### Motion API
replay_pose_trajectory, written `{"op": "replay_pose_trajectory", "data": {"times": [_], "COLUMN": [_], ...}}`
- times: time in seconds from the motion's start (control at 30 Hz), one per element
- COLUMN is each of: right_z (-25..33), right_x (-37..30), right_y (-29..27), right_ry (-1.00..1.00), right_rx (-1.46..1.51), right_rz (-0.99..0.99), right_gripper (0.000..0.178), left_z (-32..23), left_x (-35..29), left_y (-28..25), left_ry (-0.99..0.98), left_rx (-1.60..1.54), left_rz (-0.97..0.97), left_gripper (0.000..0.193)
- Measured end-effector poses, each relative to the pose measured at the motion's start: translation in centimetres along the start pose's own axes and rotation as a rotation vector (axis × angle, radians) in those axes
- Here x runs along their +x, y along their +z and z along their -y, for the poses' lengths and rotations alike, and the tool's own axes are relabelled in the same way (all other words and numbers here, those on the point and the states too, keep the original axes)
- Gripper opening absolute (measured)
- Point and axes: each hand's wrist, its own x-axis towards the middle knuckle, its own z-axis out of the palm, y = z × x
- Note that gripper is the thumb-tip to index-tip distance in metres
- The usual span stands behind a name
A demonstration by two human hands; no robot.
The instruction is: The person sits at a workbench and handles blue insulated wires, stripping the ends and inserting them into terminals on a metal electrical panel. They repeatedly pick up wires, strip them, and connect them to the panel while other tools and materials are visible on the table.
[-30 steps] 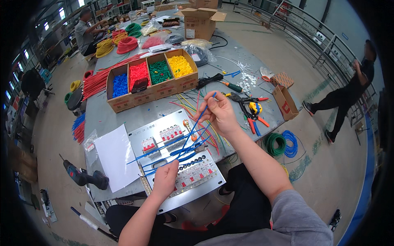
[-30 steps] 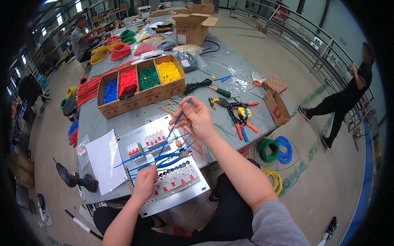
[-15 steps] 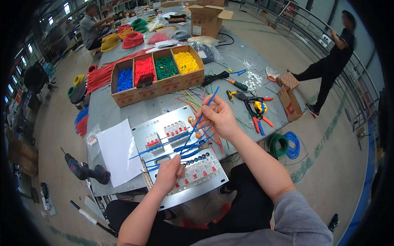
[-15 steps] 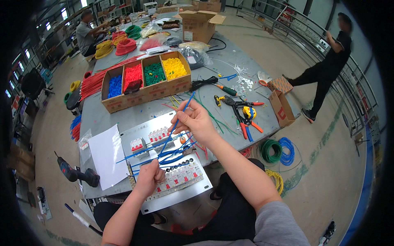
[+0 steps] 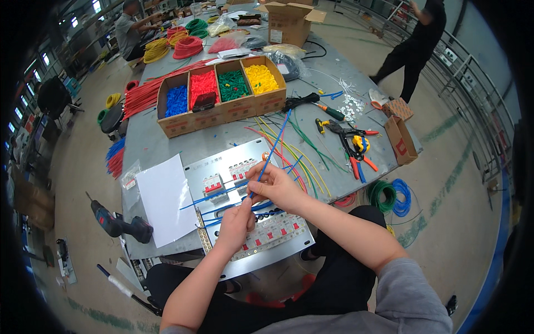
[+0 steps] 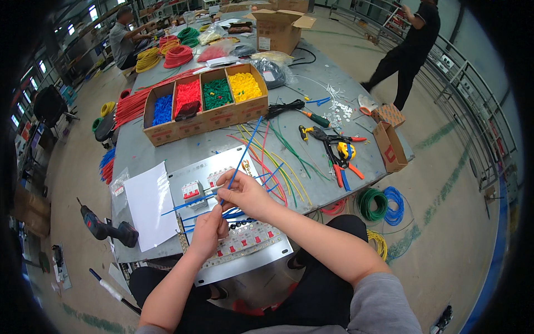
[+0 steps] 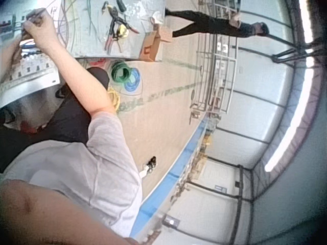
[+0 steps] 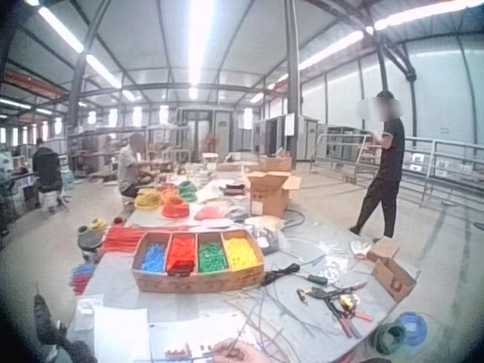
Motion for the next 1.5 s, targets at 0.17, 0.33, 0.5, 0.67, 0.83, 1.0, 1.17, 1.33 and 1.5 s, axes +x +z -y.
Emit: {"op": "replay_pose_trajectory", "data": {"times": [0.17,0.33,0.5,0.67,0.83,1.0,1.17,1.33,1.5], "right_z": [-0.8,-1.4,-2.1,-0.8,0.4,-0.5,-0.8,-0.9,-0.8], "right_x": [0.4,0.4,0.5,0.6,1.2,0.5,0.8,1.6,1.2], "right_y": [0.5,0.7,0.8,1.0,-1.9,-0.4,-0.1,-0.3,1.3], "right_ry": [-0.05,-0.07,-0.086,-0.021,0.053,0.13,0.145,0.153,0.091], "right_rx": [-0.03,-0.05,-0.075,-0.018,0.056,0.082,0.11,0.111,-0.032], "right_rz": [-0.081,-0.09,-0.113,-0.071,0.049,0.093,0.112,0.095,0.117], "right_gripper": [0.024,0.024,0.024,0.019,0.053,0.06,0.062,0.058,0.031], "left_z": [-0.2,0.4,-0.1,-1.1,-0.9,-1.5,-2.1,-2.4,-1.4], "left_x": [0.2,0.1,-0.1,-0.8,-2.1,-3.5,-3.7,-3.3,-3.5], "left_y": [0.3,-0.4,-0.6,-0.8,-1.7,-1.8,-1.9,-2.0,-3.1], "left_ry": [-0.001,0.002,-0.05,0.015,0.073,0.143,0.236,0.223,0.167], "left_rx": [0.08,0.137,0.254,0.398,0.503,0.631,0.741,0.764,0.578], "left_rz": [-0.096,-0.116,-0.149,-0.174,-0.174,-0.182,-0.179,-0.194,-0.197], "left_gripper": [0.051,0.05,0.061,0.059,0.058,0.053,0.048,0.046,0.052]}}
